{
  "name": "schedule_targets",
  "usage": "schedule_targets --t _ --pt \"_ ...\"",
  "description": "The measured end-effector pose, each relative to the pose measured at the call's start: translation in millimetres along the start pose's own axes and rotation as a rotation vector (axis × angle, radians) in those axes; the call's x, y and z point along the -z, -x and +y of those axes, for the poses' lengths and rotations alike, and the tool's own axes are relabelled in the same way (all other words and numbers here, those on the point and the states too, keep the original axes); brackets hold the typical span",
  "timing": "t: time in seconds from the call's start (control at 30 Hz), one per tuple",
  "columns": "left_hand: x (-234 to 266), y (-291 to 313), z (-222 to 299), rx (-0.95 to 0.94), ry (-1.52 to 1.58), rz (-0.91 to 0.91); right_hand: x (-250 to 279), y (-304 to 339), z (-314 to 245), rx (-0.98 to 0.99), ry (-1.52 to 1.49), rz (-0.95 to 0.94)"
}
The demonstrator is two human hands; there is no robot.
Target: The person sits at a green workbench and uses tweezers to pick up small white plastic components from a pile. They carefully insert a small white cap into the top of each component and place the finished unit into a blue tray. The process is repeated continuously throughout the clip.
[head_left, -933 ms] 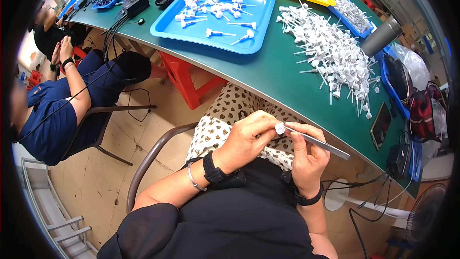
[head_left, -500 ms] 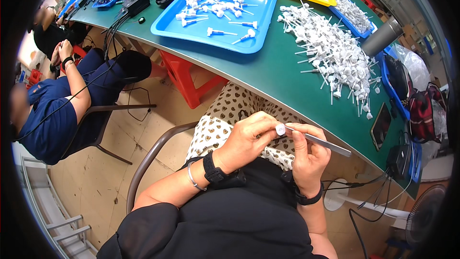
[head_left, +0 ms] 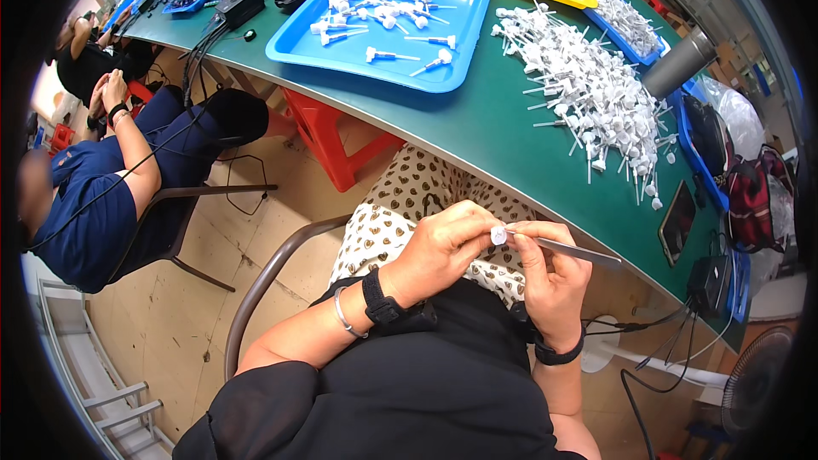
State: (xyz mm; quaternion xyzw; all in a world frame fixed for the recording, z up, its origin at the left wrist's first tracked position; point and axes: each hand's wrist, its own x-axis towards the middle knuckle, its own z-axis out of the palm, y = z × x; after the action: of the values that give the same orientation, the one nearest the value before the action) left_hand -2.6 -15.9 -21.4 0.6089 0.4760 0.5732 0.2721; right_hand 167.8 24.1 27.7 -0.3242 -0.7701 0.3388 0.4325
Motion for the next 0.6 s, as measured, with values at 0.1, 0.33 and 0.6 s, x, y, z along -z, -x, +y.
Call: schedule_targets --t 0.1,0.33,0.6 --pt "1.4 -2.1 -1.3 -0.003 -0.01 -0.024 3.5 -2.9 -4.9 -0.093 -0.078 -0.013" --pt "3.1 -5.7 1.1 0.054 0.056 -0.037 -7.4 1.4 -4.5 -0.079 -0.206 0.137" --pt "4.2 -3.0 -0.8 0.054 0.056 -0.038 -9.0 -0.2 -0.6 0.028 -0.068 0.087"
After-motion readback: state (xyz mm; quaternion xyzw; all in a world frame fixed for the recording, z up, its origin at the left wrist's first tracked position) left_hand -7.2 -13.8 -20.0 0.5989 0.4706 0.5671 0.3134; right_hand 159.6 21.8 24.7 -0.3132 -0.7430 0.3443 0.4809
